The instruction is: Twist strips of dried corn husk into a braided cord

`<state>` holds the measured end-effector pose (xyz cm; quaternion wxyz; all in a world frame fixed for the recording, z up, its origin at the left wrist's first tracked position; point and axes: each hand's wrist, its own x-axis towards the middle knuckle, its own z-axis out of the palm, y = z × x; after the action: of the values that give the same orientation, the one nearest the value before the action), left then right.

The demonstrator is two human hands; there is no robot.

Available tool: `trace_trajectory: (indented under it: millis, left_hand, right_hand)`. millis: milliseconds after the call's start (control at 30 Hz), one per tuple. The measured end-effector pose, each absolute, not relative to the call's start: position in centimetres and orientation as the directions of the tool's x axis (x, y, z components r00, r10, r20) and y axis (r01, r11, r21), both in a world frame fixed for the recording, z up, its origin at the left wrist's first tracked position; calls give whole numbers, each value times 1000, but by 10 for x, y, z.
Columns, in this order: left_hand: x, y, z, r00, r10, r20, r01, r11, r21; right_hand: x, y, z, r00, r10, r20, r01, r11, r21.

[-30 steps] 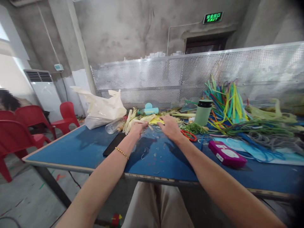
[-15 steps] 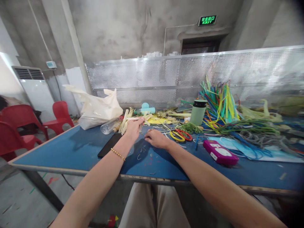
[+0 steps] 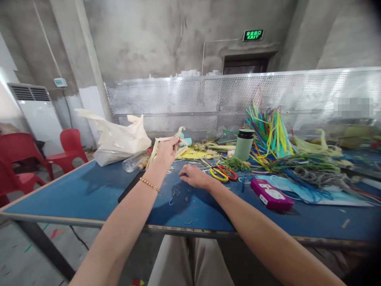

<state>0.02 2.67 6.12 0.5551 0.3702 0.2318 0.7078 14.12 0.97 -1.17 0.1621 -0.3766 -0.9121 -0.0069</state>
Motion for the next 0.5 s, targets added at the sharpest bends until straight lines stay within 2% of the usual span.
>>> trace_trajectory:
  millis: [67, 133, 233, 333, 433, 500]
  left_hand:
    - [-3, 34, 48, -146, 966, 212, -629, -256, 734]
    - [-8, 40, 37, -166, 974, 156, -629, -226, 744]
    - [-14, 45, 29, -215, 960, 179, -605, -275, 747]
    - [-16, 46, 28, -197, 966, 168, -561, -251, 789]
    - [-15, 45, 28, -181, 967, 182, -531, -251, 809]
    - [-14, 44, 28, -160, 969, 188, -524, -245, 816]
  right_hand:
    - [149, 14, -1, -612, 718, 330, 734, 672, -100]
    - [164, 17, 14, -513, 782, 355, 824, 564, -51]
    - [196, 21, 33, -248, 897, 366, 959, 280, -36]
    - [223, 23, 39, 24, 971, 238, 999, -17, -31]
    - [235, 24, 34, 49, 996, 75, 999, -49, 6]
    - [236, 27, 30, 52, 998, 39, 998, -52, 16]
